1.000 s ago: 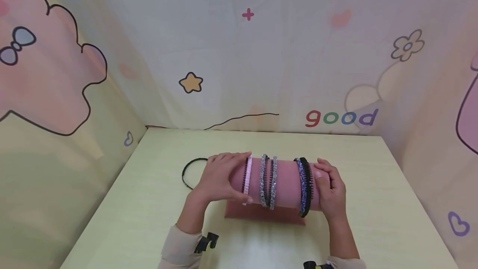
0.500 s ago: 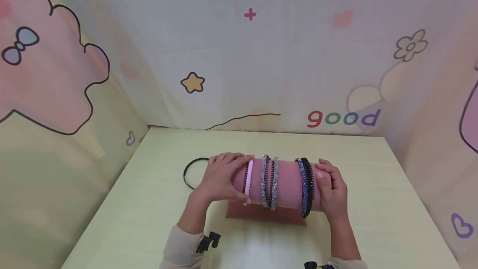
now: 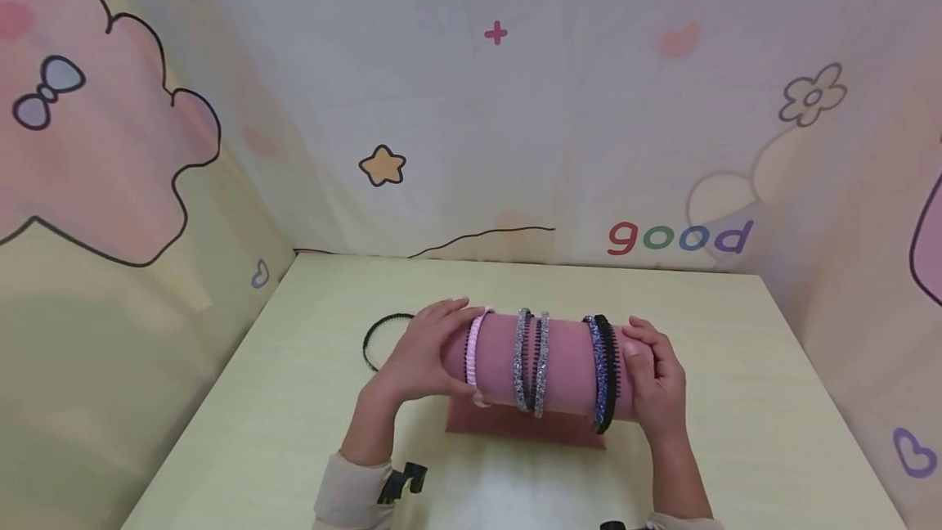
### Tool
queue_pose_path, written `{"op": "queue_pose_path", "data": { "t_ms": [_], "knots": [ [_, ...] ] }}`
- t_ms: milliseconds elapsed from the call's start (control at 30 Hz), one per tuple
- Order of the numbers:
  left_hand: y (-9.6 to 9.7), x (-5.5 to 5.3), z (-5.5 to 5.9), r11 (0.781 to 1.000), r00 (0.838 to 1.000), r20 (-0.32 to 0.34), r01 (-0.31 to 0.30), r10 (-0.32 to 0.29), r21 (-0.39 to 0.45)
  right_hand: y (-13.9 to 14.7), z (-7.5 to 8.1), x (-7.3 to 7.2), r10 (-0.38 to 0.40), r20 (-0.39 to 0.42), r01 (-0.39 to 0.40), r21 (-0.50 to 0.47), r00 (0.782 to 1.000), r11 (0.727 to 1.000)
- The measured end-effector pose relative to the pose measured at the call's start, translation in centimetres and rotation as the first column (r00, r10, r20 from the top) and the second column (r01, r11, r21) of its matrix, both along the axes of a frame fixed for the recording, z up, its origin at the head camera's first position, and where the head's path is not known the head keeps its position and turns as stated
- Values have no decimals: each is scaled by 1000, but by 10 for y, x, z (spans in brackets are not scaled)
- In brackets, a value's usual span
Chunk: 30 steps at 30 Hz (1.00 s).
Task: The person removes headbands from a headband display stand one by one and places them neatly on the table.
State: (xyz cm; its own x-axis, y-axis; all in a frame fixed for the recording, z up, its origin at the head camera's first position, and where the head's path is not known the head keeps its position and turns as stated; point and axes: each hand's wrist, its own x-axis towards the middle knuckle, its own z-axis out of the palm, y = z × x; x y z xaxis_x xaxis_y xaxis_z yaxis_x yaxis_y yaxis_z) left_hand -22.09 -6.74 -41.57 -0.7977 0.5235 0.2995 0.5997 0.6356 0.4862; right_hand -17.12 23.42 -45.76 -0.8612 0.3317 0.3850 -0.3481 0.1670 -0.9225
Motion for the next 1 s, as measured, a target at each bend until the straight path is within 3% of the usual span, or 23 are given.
{"op": "queue_pose_path", "data": {
  "t_ms": [200, 400, 733, 1000],
  "knots": [
    [-9, -3, -6, 995, 997, 71, 7, -14, 102, -1, 1, -1, 2, -9, -2, 0, 1000, 1000],
    [-18, -4, -18, 973, 987, 160, -4, -34, 232, -1, 0, 0, 4, -13, -4, -9, 1000, 1000],
    [-25, -13, -29, 931, 983, 145, 54, -114, 362, -2, 1, 0, 13, -33, -14, -35, 999, 999],
    [-26, -21, -29, 932, 978, 166, 58, -125, 358, -1, 0, 0, 18, -22, -19, -43, 1000, 999]
  ]
}}
